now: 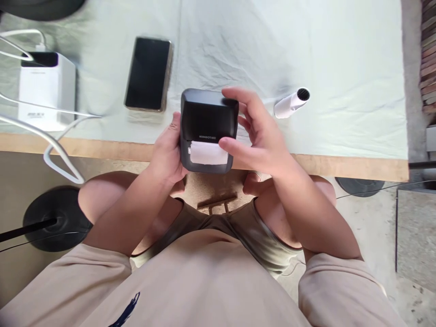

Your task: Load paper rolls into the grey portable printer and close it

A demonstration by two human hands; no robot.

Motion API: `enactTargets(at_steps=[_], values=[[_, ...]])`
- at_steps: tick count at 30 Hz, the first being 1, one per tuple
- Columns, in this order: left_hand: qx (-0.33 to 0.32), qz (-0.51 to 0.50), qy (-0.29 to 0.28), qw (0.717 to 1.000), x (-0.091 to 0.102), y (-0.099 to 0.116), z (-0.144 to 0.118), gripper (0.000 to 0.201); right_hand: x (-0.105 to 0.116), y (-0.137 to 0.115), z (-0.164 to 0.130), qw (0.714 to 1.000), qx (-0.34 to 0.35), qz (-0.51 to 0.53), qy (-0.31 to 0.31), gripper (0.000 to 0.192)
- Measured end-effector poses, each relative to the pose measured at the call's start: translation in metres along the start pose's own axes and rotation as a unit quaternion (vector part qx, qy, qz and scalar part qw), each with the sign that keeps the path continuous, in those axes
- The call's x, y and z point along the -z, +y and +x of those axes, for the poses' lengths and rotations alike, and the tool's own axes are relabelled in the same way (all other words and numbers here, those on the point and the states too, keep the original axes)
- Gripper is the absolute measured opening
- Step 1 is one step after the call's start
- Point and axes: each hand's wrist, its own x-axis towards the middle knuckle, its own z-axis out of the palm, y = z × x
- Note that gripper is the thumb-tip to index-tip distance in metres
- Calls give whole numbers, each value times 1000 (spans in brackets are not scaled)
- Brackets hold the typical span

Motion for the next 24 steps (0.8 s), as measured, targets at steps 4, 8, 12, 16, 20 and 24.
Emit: enactTargets(at_steps=[4, 8, 12, 16, 20, 24], values=[[-11, 13, -30, 999, 4, -3, 3, 21, 13, -9, -2, 992, 30, -126, -12, 69], [18, 17, -37, 999, 11, -4, 8, 30, 12, -20, 2, 954, 141, -238, 120, 40], [28, 35, -92, 995, 18, -2, 6, 32, -2, -25, 6, 934, 177, -159, 267, 15], [10, 51, -107, 993, 22, -3, 4, 33, 0, -28, 7, 941, 161, -216, 202, 12], [2, 59, -124, 990, 23, -6, 3, 40, 16, -39, 12, 907, 94, -410, -10, 21], [3, 64, -131, 989, 23, -5, 3, 35, 16, -48, 27, 850, 63, -515, -85, 35]])
